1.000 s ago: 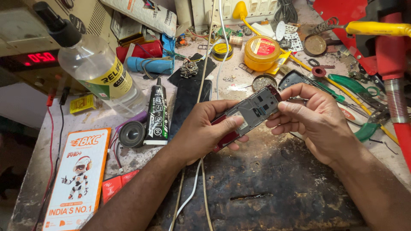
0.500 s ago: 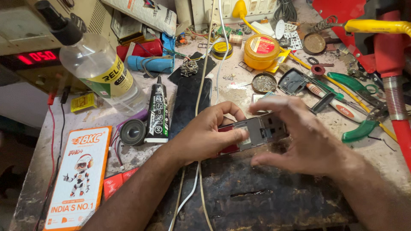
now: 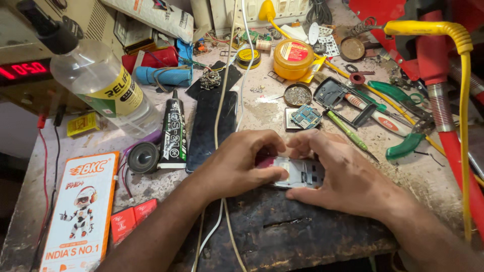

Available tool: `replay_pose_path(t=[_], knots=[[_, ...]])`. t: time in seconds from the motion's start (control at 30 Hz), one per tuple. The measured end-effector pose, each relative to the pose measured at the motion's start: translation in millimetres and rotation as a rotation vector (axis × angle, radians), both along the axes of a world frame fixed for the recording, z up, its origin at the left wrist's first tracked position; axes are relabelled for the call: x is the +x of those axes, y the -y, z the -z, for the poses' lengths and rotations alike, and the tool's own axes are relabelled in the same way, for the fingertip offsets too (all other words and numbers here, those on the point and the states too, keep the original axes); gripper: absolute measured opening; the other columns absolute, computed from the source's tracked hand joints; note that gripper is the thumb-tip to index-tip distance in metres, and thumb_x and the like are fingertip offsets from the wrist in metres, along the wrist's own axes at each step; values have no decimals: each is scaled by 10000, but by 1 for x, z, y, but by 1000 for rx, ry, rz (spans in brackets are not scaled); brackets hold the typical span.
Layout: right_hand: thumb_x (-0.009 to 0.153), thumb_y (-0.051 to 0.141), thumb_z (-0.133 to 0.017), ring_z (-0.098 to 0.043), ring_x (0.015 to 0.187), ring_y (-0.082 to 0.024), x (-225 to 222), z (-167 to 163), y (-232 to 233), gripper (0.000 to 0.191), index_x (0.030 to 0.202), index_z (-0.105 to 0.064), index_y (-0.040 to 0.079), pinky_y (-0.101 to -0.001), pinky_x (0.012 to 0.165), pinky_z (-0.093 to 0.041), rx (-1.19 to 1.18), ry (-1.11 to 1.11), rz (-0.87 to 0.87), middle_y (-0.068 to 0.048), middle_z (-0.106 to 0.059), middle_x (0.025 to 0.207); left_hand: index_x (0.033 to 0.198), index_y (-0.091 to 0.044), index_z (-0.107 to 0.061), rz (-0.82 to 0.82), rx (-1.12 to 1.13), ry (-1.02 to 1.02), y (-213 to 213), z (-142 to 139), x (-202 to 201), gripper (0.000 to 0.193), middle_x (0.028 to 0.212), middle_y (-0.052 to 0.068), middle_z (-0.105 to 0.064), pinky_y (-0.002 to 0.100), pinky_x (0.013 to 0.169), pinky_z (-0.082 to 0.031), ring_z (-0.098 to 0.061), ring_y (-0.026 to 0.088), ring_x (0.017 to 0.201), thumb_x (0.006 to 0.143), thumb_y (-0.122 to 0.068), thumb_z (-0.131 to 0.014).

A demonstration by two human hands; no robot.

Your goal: The person uses a green-handled screwdriver to remove screws from a small blue circuit board and a red mobile phone. They separate the components, inspect the circuit board, and then reassemble the phone by screwing the casing back together.

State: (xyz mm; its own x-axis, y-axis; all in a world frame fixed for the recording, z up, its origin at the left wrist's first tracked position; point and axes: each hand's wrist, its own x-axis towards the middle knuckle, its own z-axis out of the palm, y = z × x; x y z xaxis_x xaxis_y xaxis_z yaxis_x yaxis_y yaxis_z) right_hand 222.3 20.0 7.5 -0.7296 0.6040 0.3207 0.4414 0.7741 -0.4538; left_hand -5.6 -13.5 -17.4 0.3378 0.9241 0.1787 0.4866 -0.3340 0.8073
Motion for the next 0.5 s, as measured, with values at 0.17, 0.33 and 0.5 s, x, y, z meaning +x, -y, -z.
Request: replay_pose_path(t=[0.17, 0.33, 0.5], knots=[[601, 347, -941, -688, 984, -239, 7, 1, 2, 639, 1118, -674, 84, -386, 864, -563, -45, 64, 6, -70, -723, 981, 1008, -64, -696, 40, 288, -153, -1, -1, 0, 408, 910, 110, -706, 406, 769, -536, -668, 278, 874, 757, -320, -892], [777, 444, -856, -729, 955, -220, 25, -1, -14, 461, 1123, -739, 164, -376, 821, -597, 84, 72, 184, -56, -765, 1039, 968, -78, -673, 111, 226, -118, -1, -7, -5, 420, 952, 91, -664, 387, 779, -540, -665, 265, 884, 743, -338, -915], [924, 362, -767, -740, 719, -186, 51, 2, -42, 216, 1071, -771, 204, -390, 685, -635, 187, 337, 617, -42, -787, 930, 896, -60, -635, 278, 335, -141, 4, -14, -7, 508, 999, 87, -635, 389, 763, -534, -641, 278, 911, 595, -294, -971]])
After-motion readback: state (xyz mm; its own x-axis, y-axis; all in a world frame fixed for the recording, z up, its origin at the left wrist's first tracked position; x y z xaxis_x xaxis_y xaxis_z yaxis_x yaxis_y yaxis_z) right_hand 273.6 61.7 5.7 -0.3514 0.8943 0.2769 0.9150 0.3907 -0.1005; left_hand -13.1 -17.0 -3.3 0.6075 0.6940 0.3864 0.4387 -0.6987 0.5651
